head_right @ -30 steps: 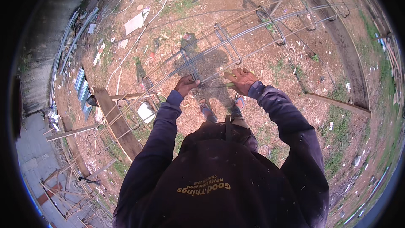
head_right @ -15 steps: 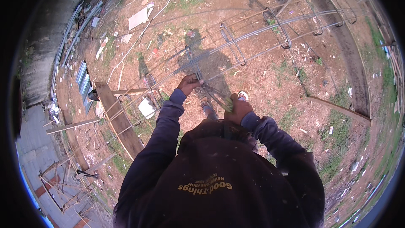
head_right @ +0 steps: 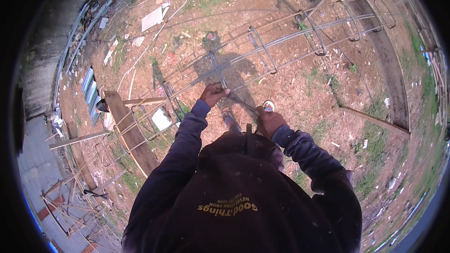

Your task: The person uses pliers to bend and secure metal rods into a rectangular frame structure. They repeatedly adjust the frame, twist wire ties, and reposition the frame on the ground to complete the assembly.

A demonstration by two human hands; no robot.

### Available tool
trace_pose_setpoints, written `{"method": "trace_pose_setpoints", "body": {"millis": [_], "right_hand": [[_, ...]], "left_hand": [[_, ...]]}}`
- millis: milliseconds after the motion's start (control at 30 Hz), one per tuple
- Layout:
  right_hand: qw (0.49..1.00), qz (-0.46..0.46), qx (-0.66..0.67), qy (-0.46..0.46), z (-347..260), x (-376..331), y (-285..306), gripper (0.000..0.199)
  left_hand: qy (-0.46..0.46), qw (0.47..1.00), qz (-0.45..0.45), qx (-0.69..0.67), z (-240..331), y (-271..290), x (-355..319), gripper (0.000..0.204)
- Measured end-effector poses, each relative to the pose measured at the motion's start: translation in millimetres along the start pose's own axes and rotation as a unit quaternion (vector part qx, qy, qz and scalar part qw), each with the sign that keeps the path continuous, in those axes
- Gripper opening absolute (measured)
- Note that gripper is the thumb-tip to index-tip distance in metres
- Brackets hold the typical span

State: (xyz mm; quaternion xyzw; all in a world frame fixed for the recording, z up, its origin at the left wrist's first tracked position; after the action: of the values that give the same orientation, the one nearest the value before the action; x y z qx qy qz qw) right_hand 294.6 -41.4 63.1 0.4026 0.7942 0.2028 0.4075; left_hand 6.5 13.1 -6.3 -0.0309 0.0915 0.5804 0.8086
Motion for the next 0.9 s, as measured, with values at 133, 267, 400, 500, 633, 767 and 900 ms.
{"method": "trace_pose_setpoints", "body": {"millis": [133, 267, 400, 500, 633, 767, 900], "right_hand": [[0.955, -0.192, 0.195, -0.111, 4.1, 9.3, -27.9, 0.038], [0.981, -0.116, 0.144, -0.064, 6.6, 10.3, -11.3, 0.056], [0.955, 0.260, -0.139, 0.032, -4.4, -10.7, 9.4, 0.048], [0.975, 0.196, -0.099, 0.012, -12.9, -13.9, -0.2, 0.040], [0.810, -0.281, 0.443, -0.260, -14.6, -8.7, -29.1, 0.042], [0.959, -0.157, 0.129, -0.196, -8.7, -3.5, 5.3, 0.049], [0.932, -0.295, 0.080, -0.195, -11.9, 40.7, 57.3, 0.045]], "left_hand": [[-0.006, 1.000, 0.008, 0.013, 1.0, 0.9, 0.0, 0.020], [0.006, 1.000, 0.013, -0.007, -5.4, 1.4, 0.9, 0.020], [0.025, 0.999, 0.002, 0.037, -10.8, 2.1, 2.9, 0.019], [0.007, 0.999, 0.027, 0.019, -9.4, 5.3, 3.2, 0.019], [-0.010, 0.994, -0.027, 0.103, -5.3, 7.1, 2.8, 0.020], [-0.009, 1.000, -0.005, 0.027, -1.8, 3.5, 0.5, 0.021], [-0.026, 0.999, 0.032, 0.032, 6.0, 3.3, 4.0, 0.021]]}}
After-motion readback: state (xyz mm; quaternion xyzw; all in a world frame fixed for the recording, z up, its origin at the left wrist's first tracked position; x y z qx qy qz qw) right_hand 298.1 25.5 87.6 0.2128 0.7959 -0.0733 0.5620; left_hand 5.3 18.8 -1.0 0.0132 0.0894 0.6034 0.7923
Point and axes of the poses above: each hand's wrist, its own x-axis towards the middle knuckle, its own y-axis out of the back of the hand, z = x × y, the point moved 2 cm from there along x, towards the middle knuckle, and after that the axes turned 14 degrees about -y, right-handed, at the moved point
